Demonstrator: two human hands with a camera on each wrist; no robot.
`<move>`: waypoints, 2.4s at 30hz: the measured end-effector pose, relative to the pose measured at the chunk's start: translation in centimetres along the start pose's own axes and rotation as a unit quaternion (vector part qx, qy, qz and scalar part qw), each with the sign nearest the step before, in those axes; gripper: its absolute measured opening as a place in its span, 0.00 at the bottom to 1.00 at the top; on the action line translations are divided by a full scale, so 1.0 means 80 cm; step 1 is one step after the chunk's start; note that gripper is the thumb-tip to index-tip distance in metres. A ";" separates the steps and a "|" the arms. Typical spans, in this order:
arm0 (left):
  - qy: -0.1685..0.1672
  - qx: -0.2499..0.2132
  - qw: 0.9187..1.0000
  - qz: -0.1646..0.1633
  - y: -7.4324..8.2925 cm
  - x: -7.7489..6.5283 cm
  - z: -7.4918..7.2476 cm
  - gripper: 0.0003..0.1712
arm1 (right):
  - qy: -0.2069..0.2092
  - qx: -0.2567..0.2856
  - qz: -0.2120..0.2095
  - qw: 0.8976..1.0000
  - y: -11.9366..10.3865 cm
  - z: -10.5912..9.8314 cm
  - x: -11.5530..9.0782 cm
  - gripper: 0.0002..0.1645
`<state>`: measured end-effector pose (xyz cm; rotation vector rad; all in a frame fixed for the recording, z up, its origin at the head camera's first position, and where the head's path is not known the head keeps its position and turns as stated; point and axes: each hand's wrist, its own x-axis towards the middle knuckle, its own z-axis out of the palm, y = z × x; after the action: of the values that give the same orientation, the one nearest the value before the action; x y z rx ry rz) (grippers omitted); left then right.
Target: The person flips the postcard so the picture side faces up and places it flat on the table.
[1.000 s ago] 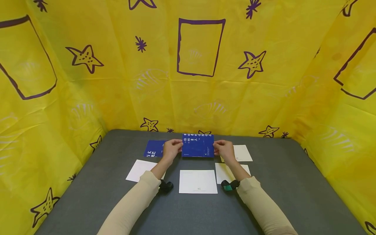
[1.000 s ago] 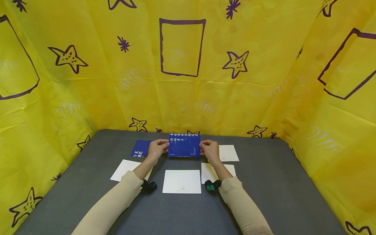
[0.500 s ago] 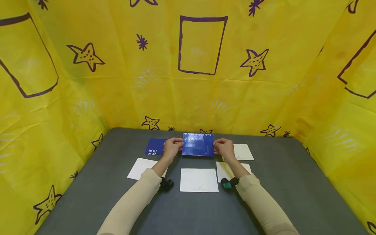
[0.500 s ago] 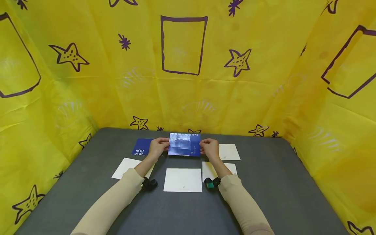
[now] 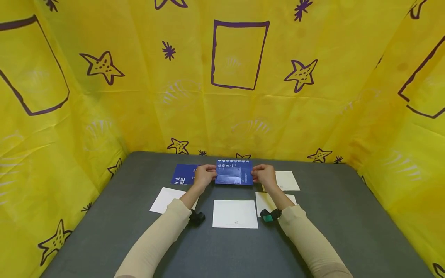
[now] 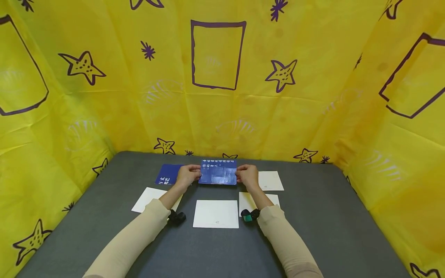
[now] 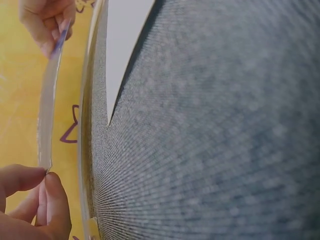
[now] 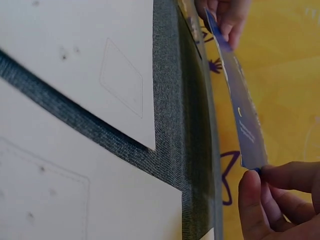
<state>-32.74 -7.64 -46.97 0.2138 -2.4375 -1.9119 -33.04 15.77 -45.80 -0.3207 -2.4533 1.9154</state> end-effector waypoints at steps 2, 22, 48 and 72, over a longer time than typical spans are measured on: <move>-0.004 0.011 1.000 0.005 0.000 0.000 0.001 0.17 | -0.002 -0.007 0.001 1.000 0.000 -0.001 0.000 0.12; -0.036 0.133 0.990 0.006 0.004 -0.004 -0.001 0.21 | -0.025 -0.046 0.030 0.998 0.007 0.003 0.006 0.12; -0.045 0.200 0.979 0.009 0.007 -0.008 -0.001 0.18 | -0.038 -0.084 0.029 0.995 0.011 0.008 0.008 0.11; -0.044 0.177 0.982 0.044 0.031 -0.015 0.028 0.12 | -0.067 -0.129 0.000 0.989 0.013 -0.043 0.011 0.14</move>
<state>-32.00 -4.72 -45.08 0.0301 -2.7799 -1.4716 -33.30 19.42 -46.02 -0.2007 -2.7933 1.6702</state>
